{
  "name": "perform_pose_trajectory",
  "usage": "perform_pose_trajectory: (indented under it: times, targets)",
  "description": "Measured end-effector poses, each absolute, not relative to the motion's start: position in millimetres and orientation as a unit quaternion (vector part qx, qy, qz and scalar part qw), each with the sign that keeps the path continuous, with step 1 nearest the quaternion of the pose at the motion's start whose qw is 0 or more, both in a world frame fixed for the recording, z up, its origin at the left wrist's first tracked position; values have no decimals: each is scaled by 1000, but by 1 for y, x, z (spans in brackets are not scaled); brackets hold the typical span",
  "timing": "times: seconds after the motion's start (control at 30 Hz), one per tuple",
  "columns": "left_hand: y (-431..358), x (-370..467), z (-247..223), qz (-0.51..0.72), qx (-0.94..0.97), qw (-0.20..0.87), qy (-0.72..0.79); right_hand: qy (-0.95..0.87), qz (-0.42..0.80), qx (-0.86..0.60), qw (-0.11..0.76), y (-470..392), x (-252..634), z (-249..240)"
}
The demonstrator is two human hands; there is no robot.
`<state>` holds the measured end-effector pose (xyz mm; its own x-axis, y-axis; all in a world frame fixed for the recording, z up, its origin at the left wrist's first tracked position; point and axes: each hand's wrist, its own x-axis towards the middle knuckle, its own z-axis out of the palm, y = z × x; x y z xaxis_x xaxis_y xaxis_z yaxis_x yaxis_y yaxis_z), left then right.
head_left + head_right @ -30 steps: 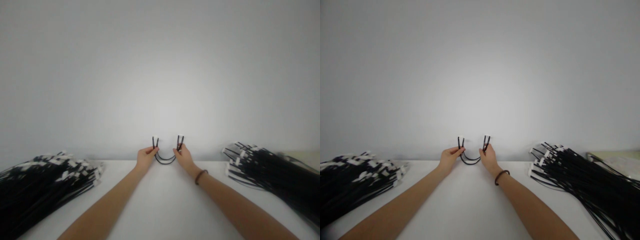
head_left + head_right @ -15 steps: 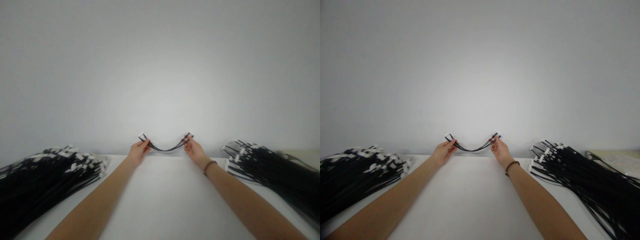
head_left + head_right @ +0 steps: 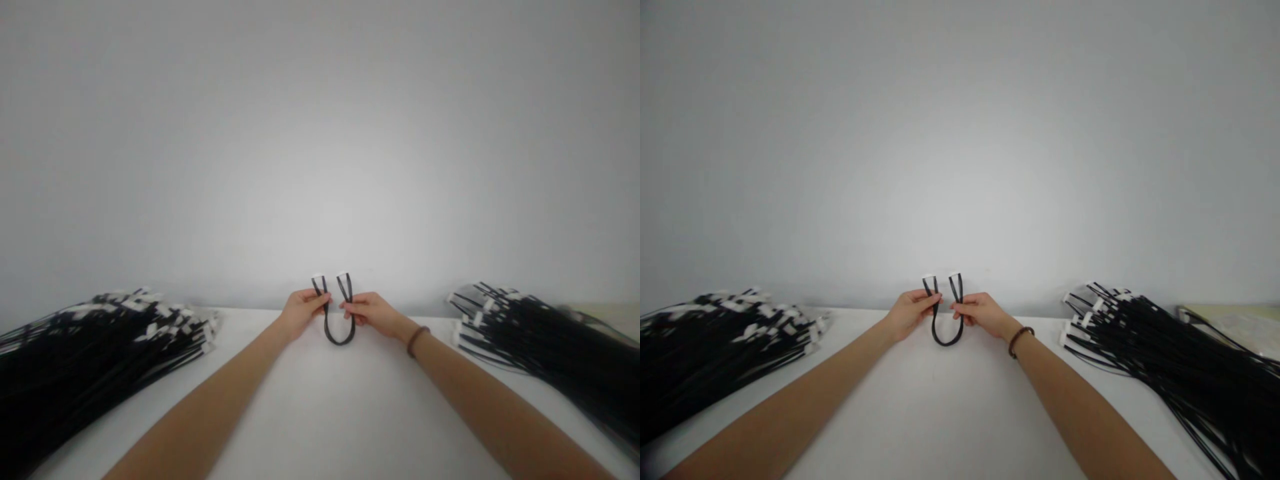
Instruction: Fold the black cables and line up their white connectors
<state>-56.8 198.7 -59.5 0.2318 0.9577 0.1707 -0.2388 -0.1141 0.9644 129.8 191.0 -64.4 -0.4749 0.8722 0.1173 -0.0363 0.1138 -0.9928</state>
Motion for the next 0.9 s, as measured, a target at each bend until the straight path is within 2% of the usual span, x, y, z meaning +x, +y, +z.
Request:
perform_pose_trajectory:
  times: [0.2,0.4,0.57,0.9]
  targets:
    - [198,-53,-66,511,591,526,336,-637,587,-306,395,192,128,-67]
    - [201,-55,-65,531,530,562,348,-601,602,-304,429,193,132,-64]
    - [198,-56,-62,487,536,599,342,-573,600,-320,458,192,131,-64]
    - [196,-55,-59,446,583,591,333,-574,581,-369,444,189,127,-61]
